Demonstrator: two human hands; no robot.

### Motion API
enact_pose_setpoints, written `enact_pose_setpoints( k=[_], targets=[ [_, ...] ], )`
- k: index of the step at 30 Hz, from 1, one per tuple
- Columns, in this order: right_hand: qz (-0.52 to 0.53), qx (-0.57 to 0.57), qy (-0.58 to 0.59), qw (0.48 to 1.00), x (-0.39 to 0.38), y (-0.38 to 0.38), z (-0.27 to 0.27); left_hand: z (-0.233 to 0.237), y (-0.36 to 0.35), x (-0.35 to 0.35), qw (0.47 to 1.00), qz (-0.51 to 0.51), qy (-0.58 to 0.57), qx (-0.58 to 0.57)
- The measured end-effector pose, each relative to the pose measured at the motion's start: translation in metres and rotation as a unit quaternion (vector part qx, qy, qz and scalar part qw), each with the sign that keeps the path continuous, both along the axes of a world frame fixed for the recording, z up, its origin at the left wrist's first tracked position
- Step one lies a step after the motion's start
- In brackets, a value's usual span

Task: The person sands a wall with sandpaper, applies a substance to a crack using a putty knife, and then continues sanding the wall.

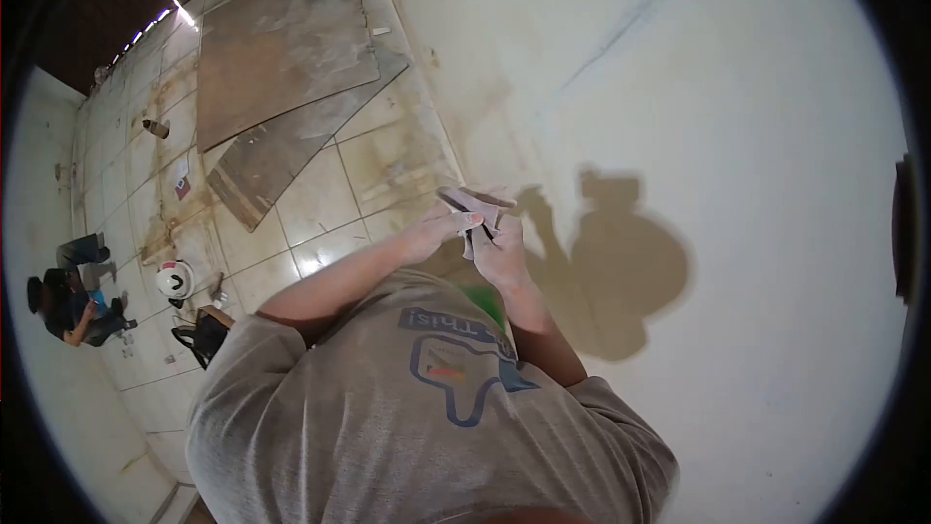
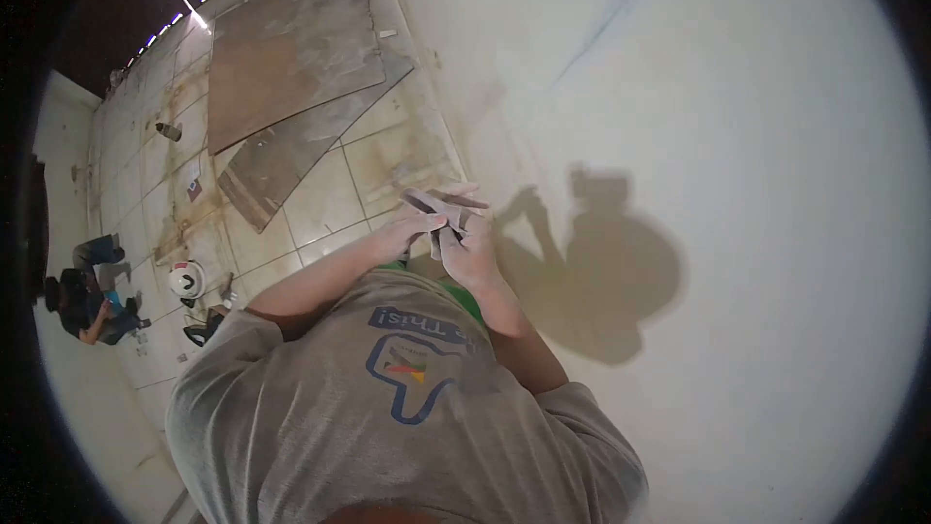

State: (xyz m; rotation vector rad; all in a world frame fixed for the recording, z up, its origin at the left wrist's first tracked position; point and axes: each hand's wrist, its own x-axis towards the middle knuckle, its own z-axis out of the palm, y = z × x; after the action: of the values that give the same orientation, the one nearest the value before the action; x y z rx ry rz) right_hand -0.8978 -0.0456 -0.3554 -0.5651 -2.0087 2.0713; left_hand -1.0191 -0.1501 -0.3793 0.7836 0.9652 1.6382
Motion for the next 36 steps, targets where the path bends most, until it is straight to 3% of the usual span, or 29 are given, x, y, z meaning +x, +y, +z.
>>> enact_pose_setpoints(
  k=[4,5,8,9,12,14,17,18,19,21,23,26,29,30,32,33,34,36],
  targets=[
    [-0.022,0.247,0.164,0.955,-0.046,0.0,-0.029,-0.01,-0.001,-0.014,0.985,0.084,-0.153,-0.004],
    [-0.038,0.263,0.145,0.953,-0.051,0.004,-0.032,-0.008,0.003,-0.015,0.977,0.107,-0.186,-0.007],
    [0.0,0.194,-0.05,0.98,-0.045,0.033,-0.025,-0.028,0.024,-0.031,0.99,0.079,-0.08,-0.087],
    [0.005,0.194,-0.043,0.98,-0.049,0.045,-0.028,-0.026,0.037,-0.038,0.995,0.073,-0.027,-0.056],
    [0.01,0.18,-0.017,0.983,-0.065,0.086,-0.027,-0.012,0.074,-0.061,0.994,0.038,-0.065,-0.083],
    [0.007,0.162,0.018,0.987,-0.091,0.111,-0.012,-0.008,0.099,-0.08,0.993,0.044,-0.028,-0.105],
    [0.0,0.396,0.071,0.915,-0.126,0.148,0.021,0.024,0.137,-0.111,0.997,0.067,0.034,-0.03],
    [-0.005,0.388,0.104,0.916,-0.135,0.16,0.039,0.038,0.153,-0.123,0.995,0.08,0.052,0.016],
    [-0.009,0.381,0.136,0.915,-0.141,0.169,0.06,0.054,0.163,-0.141,0.994,0.012,0.093,0.054],
    [-0.012,0.363,0.184,0.914,-0.149,0.193,0.072,0.08,0.18,-0.161,0.996,-0.06,0.06,0.026],
    [0.0,0.369,0.15,0.917,-0.145,0.212,0.088,0.105,0.192,-0.17,0.988,-0.141,0.058,-0.009],
    [0.04,0.345,0.06,0.936,-0.137,0.223,0.124,0.087,0.224,-0.193,0.949,-0.211,0.207,0.115],
    [0.04,0.341,0.029,0.939,-0.134,0.225,0.105,0.099,0.236,-0.212,0.953,-0.208,0.21,0.069],
    [0.029,0.344,0.04,0.938,-0.146,0.229,0.098,0.094,0.247,-0.224,0.931,-0.203,0.279,0.122],
    [0.009,0.467,0.062,0.882,-0.166,0.231,0.128,0.082,0.264,-0.254,0.862,-0.198,0.411,0.221],
    [-0.007,0.516,0.062,0.854,-0.167,0.224,0.143,0.083,0.264,-0.264,0.852,-0.211,0.45,0.162],
    [0.0,0.518,-0.048,0.854,-0.167,0.219,0.154,0.087,0.265,-0.278,0.828,-0.264,0.485,0.1],
    [-0.062,0.566,-0.093,0.817,-0.167,0.214,0.195,0.101,0.278,-0.3,0.759,-0.354,0.546,-0.012]
  ],
)
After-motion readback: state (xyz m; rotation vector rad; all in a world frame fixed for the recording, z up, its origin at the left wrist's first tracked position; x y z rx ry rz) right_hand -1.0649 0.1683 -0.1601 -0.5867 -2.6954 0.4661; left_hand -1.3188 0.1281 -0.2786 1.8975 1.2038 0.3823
